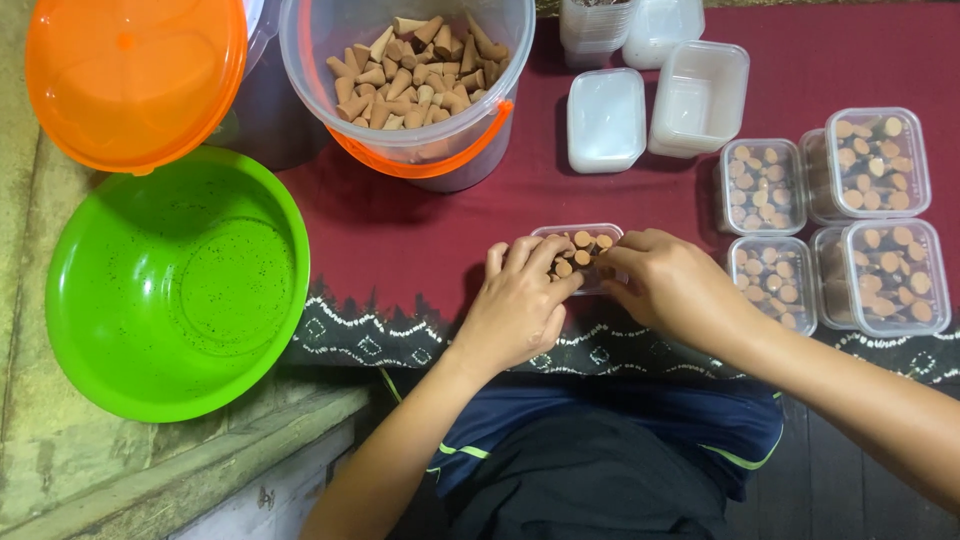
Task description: Packaging incense cones into small plastic containers from a bulk bucket.
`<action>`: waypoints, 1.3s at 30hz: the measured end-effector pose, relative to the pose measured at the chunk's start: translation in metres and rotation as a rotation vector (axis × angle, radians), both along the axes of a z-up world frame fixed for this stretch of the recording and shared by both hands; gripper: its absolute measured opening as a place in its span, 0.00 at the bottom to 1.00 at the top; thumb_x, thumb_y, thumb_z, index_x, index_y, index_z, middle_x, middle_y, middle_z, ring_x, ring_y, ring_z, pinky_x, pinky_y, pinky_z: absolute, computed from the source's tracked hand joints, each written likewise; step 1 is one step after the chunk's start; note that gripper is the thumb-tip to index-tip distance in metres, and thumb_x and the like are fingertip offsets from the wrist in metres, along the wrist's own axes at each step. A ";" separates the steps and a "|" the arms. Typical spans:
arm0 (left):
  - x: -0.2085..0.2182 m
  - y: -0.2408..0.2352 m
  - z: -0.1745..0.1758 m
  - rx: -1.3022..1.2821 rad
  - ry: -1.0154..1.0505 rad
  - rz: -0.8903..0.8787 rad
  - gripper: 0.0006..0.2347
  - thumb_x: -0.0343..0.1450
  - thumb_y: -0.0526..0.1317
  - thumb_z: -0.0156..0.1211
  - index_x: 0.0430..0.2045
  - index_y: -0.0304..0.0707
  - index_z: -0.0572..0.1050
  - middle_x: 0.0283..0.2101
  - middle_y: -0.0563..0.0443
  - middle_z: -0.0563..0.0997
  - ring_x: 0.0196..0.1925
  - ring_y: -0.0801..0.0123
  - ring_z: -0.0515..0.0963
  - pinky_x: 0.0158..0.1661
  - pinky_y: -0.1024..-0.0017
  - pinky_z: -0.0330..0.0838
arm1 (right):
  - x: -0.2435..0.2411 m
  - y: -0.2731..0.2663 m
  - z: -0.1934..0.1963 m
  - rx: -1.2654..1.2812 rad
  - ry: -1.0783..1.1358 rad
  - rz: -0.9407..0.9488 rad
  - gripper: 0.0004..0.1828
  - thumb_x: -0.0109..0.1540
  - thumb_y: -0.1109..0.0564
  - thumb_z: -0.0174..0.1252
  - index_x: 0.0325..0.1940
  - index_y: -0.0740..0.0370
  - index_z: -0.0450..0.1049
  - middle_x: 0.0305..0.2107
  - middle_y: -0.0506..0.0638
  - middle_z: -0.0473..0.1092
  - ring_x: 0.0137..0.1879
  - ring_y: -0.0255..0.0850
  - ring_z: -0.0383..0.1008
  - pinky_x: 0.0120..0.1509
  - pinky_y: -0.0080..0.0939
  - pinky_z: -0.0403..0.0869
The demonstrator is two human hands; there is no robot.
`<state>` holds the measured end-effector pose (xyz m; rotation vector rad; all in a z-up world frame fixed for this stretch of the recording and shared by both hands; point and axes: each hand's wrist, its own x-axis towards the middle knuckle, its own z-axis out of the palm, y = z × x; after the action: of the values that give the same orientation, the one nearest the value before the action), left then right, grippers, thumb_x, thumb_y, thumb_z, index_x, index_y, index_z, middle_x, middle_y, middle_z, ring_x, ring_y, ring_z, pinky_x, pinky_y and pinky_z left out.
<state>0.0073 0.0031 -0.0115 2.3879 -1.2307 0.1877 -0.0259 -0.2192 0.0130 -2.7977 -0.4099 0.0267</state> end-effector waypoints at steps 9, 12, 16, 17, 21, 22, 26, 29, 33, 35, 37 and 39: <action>0.001 -0.001 0.001 -0.060 0.028 0.010 0.16 0.60 0.35 0.50 0.38 0.46 0.81 0.52 0.49 0.71 0.58 0.54 0.67 0.52 0.54 0.58 | -0.011 0.004 -0.027 -0.098 -0.137 -0.058 0.10 0.59 0.46 0.66 0.38 0.51 0.77 0.29 0.45 0.76 0.36 0.46 0.80 0.33 0.46 0.77; 0.002 -0.002 -0.002 -0.061 0.033 0.006 0.16 0.61 0.35 0.50 0.39 0.46 0.80 0.52 0.48 0.71 0.59 0.53 0.67 0.53 0.53 0.59 | -0.010 0.008 -0.026 -0.142 -0.161 -0.041 0.09 0.60 0.45 0.64 0.35 0.49 0.77 0.29 0.44 0.77 0.35 0.44 0.80 0.32 0.45 0.77; 0.002 -0.002 -0.003 -0.067 0.049 0.006 0.16 0.60 0.36 0.50 0.38 0.46 0.80 0.51 0.49 0.71 0.58 0.53 0.68 0.52 0.53 0.59 | -0.010 0.008 -0.017 -0.139 -0.102 -0.050 0.08 0.60 0.45 0.64 0.35 0.48 0.79 0.29 0.43 0.78 0.35 0.43 0.81 0.31 0.44 0.77; 0.001 -0.002 -0.003 -0.070 0.052 0.006 0.16 0.60 0.36 0.50 0.39 0.46 0.81 0.51 0.49 0.71 0.58 0.54 0.68 0.52 0.53 0.59 | -0.010 0.007 -0.017 -0.134 -0.091 -0.058 0.08 0.60 0.45 0.64 0.36 0.48 0.79 0.29 0.43 0.78 0.35 0.44 0.81 0.31 0.45 0.78; 0.002 -0.002 0.000 -0.107 0.065 0.008 0.19 0.59 0.34 0.50 0.43 0.44 0.80 0.51 0.49 0.72 0.58 0.54 0.69 0.52 0.54 0.59 | -0.009 0.007 -0.011 -0.126 -0.067 -0.069 0.06 0.59 0.48 0.64 0.36 0.49 0.79 0.26 0.45 0.77 0.35 0.48 0.81 0.31 0.48 0.78; 0.002 -0.001 0.004 -0.106 0.066 0.006 0.19 0.59 0.34 0.50 0.43 0.44 0.80 0.51 0.49 0.72 0.58 0.54 0.69 0.52 0.54 0.59 | -0.009 0.007 -0.010 -0.126 -0.067 -0.071 0.06 0.59 0.48 0.64 0.36 0.49 0.79 0.26 0.45 0.77 0.35 0.48 0.81 0.31 0.48 0.78; 0.004 0.001 0.005 -0.137 0.056 0.022 0.18 0.60 0.33 0.50 0.43 0.43 0.79 0.51 0.49 0.72 0.56 0.55 0.69 0.52 0.55 0.59 | -0.008 0.007 -0.007 -0.103 -0.061 -0.067 0.06 0.59 0.49 0.63 0.38 0.48 0.79 0.28 0.44 0.77 0.37 0.47 0.81 0.32 0.48 0.78; 0.005 0.003 0.004 -0.146 0.050 0.033 0.17 0.60 0.33 0.51 0.41 0.44 0.79 0.50 0.50 0.72 0.56 0.55 0.69 0.52 0.55 0.59 | -0.008 0.007 -0.006 -0.102 -0.065 -0.070 0.06 0.60 0.50 0.63 0.40 0.48 0.78 0.29 0.44 0.77 0.38 0.46 0.81 0.33 0.47 0.78; 0.007 0.006 0.009 -0.161 0.043 0.037 0.15 0.61 0.31 0.50 0.38 0.42 0.78 0.50 0.50 0.72 0.55 0.56 0.70 0.51 0.56 0.59 | -0.009 0.000 -0.012 -0.081 -0.038 -0.072 0.06 0.58 0.51 0.65 0.39 0.49 0.79 0.29 0.43 0.77 0.39 0.45 0.81 0.35 0.44 0.79; 0.008 0.007 0.009 -0.168 0.048 0.042 0.14 0.61 0.31 0.50 0.37 0.42 0.79 0.50 0.50 0.72 0.55 0.56 0.70 0.51 0.56 0.59 | -0.010 -0.003 -0.015 -0.076 -0.037 -0.072 0.06 0.58 0.51 0.65 0.38 0.48 0.78 0.29 0.43 0.77 0.39 0.45 0.81 0.35 0.44 0.79; 0.009 0.008 0.010 -0.175 0.051 0.047 0.13 0.61 0.31 0.50 0.36 0.41 0.79 0.50 0.49 0.73 0.55 0.56 0.70 0.51 0.56 0.59 | -0.010 -0.004 -0.015 -0.071 -0.037 -0.074 0.05 0.59 0.51 0.65 0.38 0.47 0.78 0.29 0.43 0.77 0.39 0.45 0.81 0.35 0.45 0.79; 0.011 0.009 0.011 -0.175 0.049 0.044 0.13 0.62 0.31 0.50 0.36 0.40 0.79 0.50 0.50 0.73 0.55 0.56 0.70 0.51 0.56 0.60 | -0.009 -0.002 -0.012 -0.061 -0.059 -0.046 0.05 0.57 0.53 0.65 0.38 0.49 0.79 0.30 0.45 0.77 0.39 0.47 0.81 0.35 0.47 0.79</action>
<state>0.0181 0.0121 -0.0004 2.2570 -1.0934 0.2393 -0.0353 -0.2208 0.0011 -2.8732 -0.3646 -0.0538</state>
